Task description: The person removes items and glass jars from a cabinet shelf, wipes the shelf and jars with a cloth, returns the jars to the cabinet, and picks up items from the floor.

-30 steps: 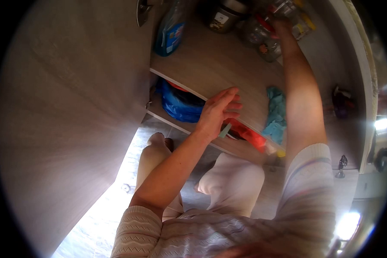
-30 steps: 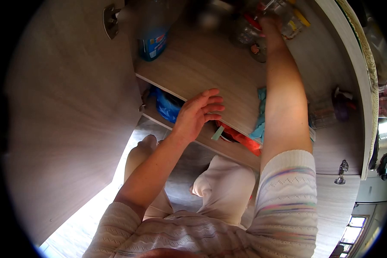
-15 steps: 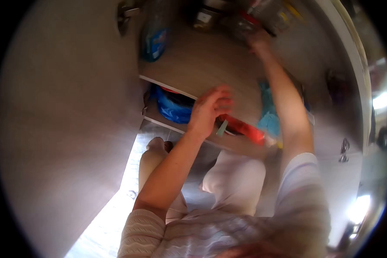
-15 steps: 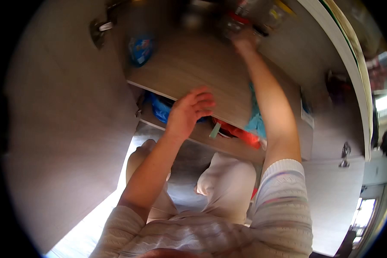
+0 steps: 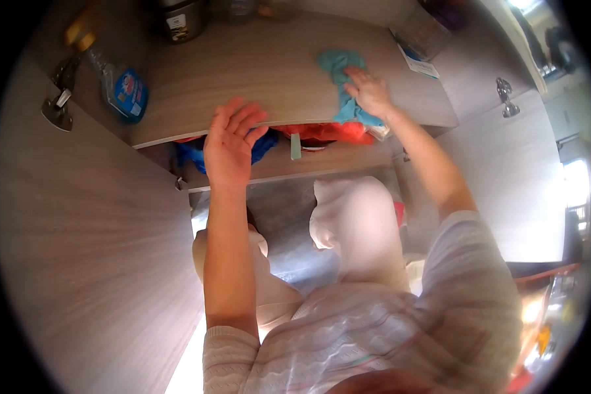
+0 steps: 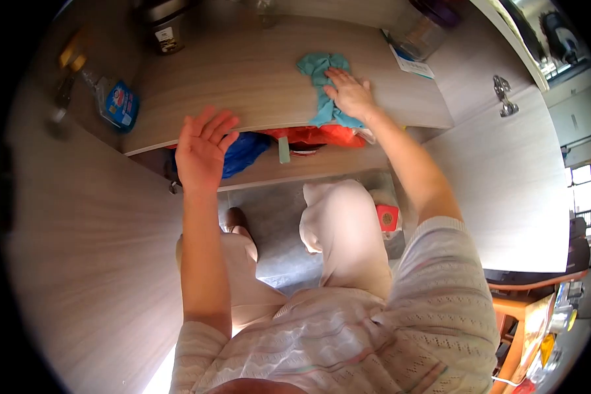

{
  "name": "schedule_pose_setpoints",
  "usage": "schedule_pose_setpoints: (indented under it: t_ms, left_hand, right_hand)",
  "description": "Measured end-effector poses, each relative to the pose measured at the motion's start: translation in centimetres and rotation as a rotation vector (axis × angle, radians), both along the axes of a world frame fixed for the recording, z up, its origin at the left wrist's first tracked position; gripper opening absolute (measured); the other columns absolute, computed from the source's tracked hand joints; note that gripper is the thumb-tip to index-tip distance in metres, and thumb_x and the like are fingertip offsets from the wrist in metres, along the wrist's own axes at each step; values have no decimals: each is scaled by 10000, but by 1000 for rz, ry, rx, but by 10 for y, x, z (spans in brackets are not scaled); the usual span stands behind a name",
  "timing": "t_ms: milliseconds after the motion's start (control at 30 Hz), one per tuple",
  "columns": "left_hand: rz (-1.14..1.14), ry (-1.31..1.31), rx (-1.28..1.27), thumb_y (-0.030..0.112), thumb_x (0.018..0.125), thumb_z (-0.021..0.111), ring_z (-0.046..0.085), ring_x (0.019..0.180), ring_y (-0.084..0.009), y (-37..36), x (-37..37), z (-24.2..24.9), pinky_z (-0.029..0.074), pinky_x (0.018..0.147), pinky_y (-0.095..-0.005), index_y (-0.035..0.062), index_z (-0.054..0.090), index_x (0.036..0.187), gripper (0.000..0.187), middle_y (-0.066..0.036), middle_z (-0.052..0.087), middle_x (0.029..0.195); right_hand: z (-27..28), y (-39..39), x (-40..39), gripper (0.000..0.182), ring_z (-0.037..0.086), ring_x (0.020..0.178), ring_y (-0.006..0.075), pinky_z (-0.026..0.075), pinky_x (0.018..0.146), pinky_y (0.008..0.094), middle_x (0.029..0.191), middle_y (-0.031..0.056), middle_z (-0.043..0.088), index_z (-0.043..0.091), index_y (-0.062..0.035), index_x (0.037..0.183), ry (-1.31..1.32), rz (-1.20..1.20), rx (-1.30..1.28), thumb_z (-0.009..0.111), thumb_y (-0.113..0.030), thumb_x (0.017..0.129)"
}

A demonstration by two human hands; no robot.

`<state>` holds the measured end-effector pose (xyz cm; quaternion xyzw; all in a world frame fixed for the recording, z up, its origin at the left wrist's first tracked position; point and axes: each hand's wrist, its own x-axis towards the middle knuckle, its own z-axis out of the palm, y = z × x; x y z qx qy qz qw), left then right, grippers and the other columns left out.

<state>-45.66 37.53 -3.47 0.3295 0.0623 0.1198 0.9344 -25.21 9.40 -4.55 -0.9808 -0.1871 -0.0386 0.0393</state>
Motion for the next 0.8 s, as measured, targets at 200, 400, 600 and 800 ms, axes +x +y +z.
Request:
schedule_pose_setpoints:
  t_ms: [200, 400, 600, 800]
  left_hand:
    - [-22, 14, -59, 398, 921, 443, 500, 1114, -368, -4, 6, -7, 446, 881, -433, -55, 397, 1267, 572, -263, 487, 1210]
    - [-103, 33, -3, 379, 904, 487, 503, 1107, -366, -28, 23, 0, 451, 871, -450, -54, 391, 1265, 571, -276, 492, 1186]
    - [-342, 169, 429, 312, 883, 555, 510, 1111, -289, -82, 29, -7, 421, 901, -424, -36, 412, 1270, 540, -214, 500, 1219]
    - [-711, -71, 689, -4, 766, 661, 587, 895, -144, -163, -11, -27, 463, 794, -271, -13, 557, 1128, 377, -59, 612, 1012]
  right_hand:
    - [-4, -111, 7, 458, 411, 1251, 250, 267, 1012, 534, 1370, 62, 429, 443, -153, 1306, -7, -490, 97, 360, -396, 926]
    - [-38, -55, -18, 330, 501, 1045, 332, 391, 866, 463, 1121, 148, 525, 532, -88, 1101, -338, -119, 339, 415, -325, 905]
    - [15, 27, -130, 271, 600, 782, 373, 461, 686, 442, 831, 222, 617, 597, -16, 901, -145, 133, 802, 475, -258, 887]
    - [37, -88, -227, 463, 599, 974, 236, 468, 814, 331, 1038, 113, 638, 614, -47, 1092, 621, 201, 1064, 540, -450, 875]
